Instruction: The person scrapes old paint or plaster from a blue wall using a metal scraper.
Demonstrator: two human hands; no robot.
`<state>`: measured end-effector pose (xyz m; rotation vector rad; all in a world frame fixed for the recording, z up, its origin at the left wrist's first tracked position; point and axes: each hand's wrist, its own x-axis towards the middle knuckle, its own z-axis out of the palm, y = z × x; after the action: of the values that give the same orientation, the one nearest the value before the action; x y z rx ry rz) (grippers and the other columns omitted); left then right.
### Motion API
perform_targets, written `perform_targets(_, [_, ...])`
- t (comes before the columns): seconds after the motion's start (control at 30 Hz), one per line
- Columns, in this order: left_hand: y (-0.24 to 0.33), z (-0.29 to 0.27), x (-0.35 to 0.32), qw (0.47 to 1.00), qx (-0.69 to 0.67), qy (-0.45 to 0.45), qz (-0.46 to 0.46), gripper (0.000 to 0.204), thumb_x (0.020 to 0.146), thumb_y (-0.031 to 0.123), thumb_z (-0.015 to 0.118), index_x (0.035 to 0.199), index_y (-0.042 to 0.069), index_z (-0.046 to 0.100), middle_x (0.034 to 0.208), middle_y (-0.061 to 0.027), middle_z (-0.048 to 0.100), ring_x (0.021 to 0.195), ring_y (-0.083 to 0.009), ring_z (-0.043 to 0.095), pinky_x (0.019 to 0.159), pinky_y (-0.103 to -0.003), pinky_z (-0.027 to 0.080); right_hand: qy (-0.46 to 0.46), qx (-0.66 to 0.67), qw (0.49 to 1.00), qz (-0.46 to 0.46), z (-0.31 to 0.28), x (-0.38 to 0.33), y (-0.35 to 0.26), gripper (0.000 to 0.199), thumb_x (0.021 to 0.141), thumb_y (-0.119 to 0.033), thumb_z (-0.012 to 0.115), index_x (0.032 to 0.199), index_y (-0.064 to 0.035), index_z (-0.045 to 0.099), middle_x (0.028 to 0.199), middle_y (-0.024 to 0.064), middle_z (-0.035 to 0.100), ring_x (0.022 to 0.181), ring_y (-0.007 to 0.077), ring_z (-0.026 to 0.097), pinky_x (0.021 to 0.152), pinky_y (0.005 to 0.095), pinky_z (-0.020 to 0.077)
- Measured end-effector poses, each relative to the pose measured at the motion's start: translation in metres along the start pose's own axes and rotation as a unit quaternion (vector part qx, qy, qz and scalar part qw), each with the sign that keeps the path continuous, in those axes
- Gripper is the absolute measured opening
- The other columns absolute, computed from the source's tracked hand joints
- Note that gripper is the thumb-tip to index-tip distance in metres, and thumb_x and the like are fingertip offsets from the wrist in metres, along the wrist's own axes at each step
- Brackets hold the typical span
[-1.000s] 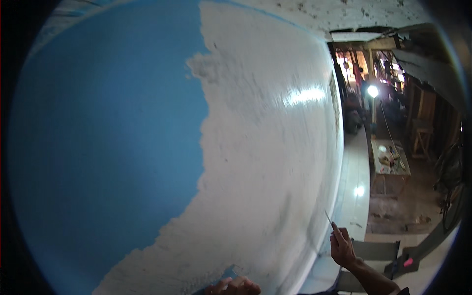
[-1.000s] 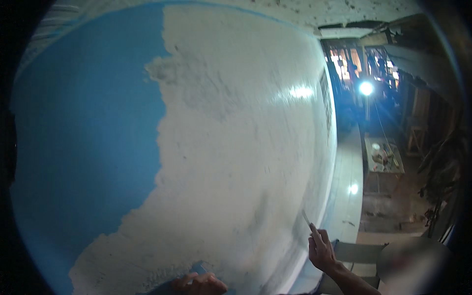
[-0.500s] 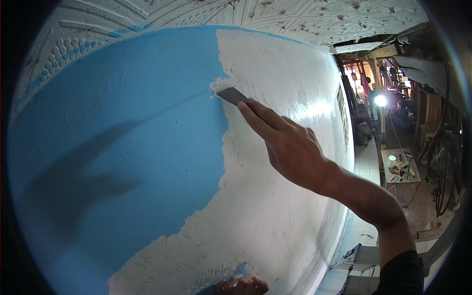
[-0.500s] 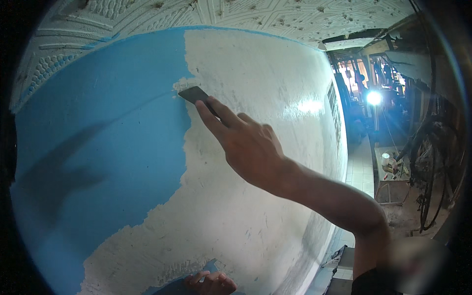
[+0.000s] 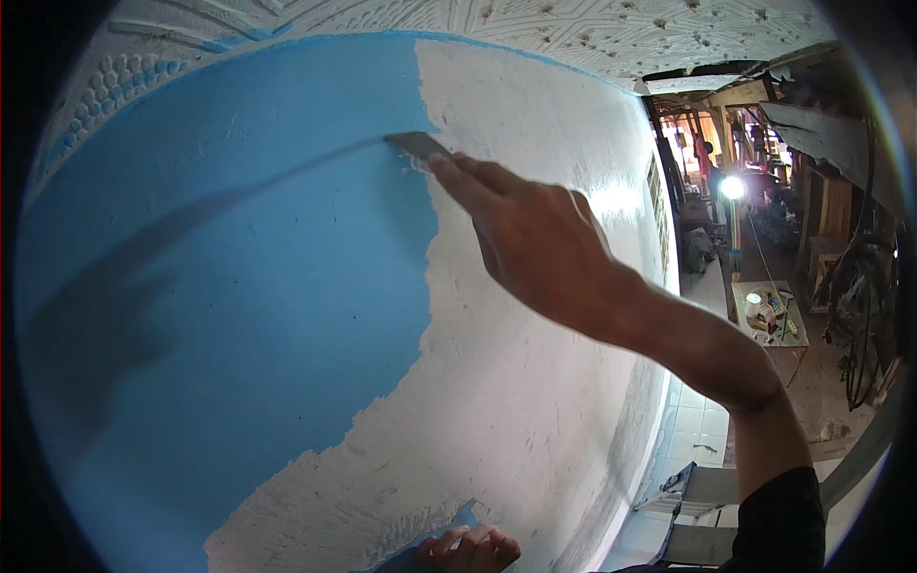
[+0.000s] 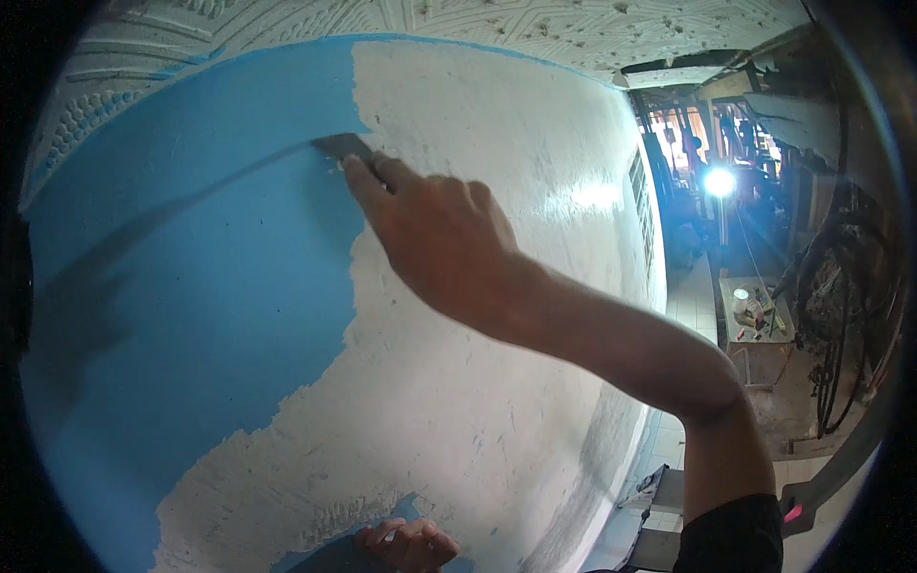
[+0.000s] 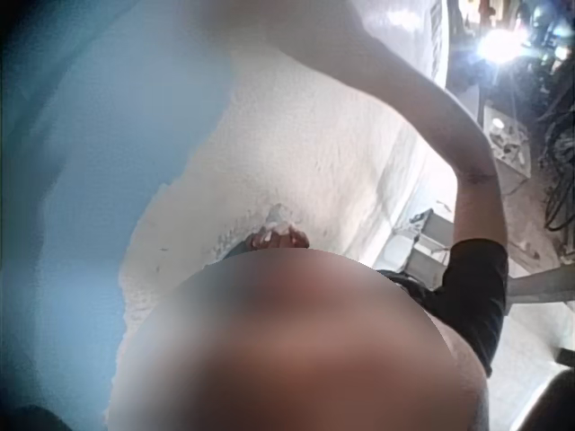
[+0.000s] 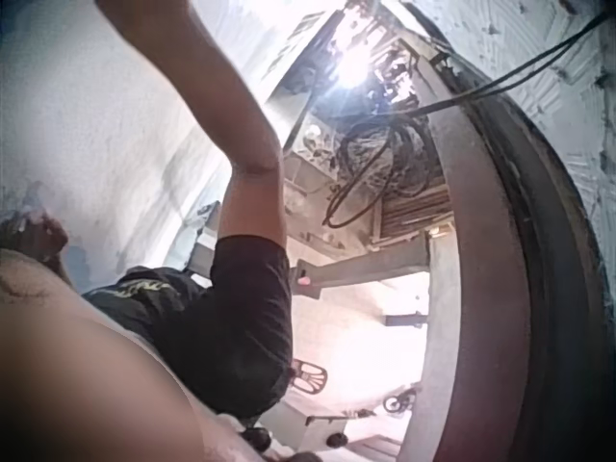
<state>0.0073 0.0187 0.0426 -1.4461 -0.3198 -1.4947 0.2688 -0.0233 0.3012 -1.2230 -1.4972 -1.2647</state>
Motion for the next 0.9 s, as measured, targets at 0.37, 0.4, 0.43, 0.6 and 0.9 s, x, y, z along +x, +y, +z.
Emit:
perform_targets(0.37, [0.01, -0.009, -0.005, 1.0, -0.008, -0.003, -0.017, 0.031, 0.092, 0.018, 0.05, 0.061, 0.014, 0.051, 0.058, -0.0003, 0.05, 0.063, -0.0183, 0.048, 0.082, -0.041, 0.041, -0.008, -0.018, 1.0, 0.02, -0.01, 0.007, 0.007, 0.046, 0.094, 0.002, 0.059, 0.14, -0.0027, 0.056, 0.123, 0.0205, 0.069, 0.082, 0.0307, 0.076, 0.065, 0.0381, 0.065])
perform_targets(0.4, [0.01, -0.01, -0.005, 1.0, -0.013, -0.003, -0.018, 0.031, 0.092, 0.018, 0.05, 0.061, 0.014, 0.051, 0.058, -0.0003, 0.05, 0.063, -0.0183, 0.048, 0.082, -0.041, 0.041, -0.003, -0.02, 0.999, 0.025, -0.01, 0.014, 0.011, 0.046, 0.093, 0.002, 0.059, 0.139, -0.0039, 0.057, 0.123, 0.0198, 0.069, 0.081, 0.0304, 0.076, 0.065, 0.0378, 0.065])
perform_targets(0.43, [0.01, -0.012, -0.005, 1.0, -0.011, -0.005, -0.019, 0.031, 0.092, 0.018, 0.05, 0.061, 0.014, 0.051, 0.058, -0.0003, 0.05, 0.063, -0.0183, 0.048, 0.082, -0.041, 0.041, 0.004, -0.017, 0.999, 0.027, -0.007, 0.018, 0.012, 0.046, 0.093, 0.002, 0.06, 0.138, -0.0051, 0.058, 0.123, 0.0191, 0.07, 0.081, 0.0302, 0.076, 0.066, 0.0376, 0.065])
perform_targets(0.6, [0.013, -0.019, -0.01, 0.999, -0.015, -0.013, -0.03, 0.031, 0.092, 0.018, 0.05, 0.061, 0.014, 0.05, 0.058, -0.0004, 0.049, 0.063, -0.0183, 0.048, 0.081, -0.041, 0.04, -0.024, -0.025, 0.999, 0.033, -0.01, 0.008, 0.008, 0.042, 0.093, 0.001, 0.06, 0.135, -0.0062, 0.062, 0.124, 0.0166, 0.07, 0.084, 0.0296, 0.076, 0.067, 0.0369, 0.0648])
perform_targets(0.9, [0.022, -0.021, -0.015, 0.998, -0.04, -0.023, -0.045, 0.032, 0.092, 0.017, 0.05, 0.061, 0.014, 0.05, 0.057, -0.0005, 0.049, 0.062, -0.0184, 0.047, 0.08, -0.041, 0.04, 0.024, -0.032, 0.999, -0.001, -0.003, 0.0, 0.025, 0.044, 0.092, 0.0, 0.056, 0.135, -0.0069, 0.062, 0.12, 0.014, 0.071, 0.078, 0.0282, 0.075, 0.064, 0.0394, 0.0637])
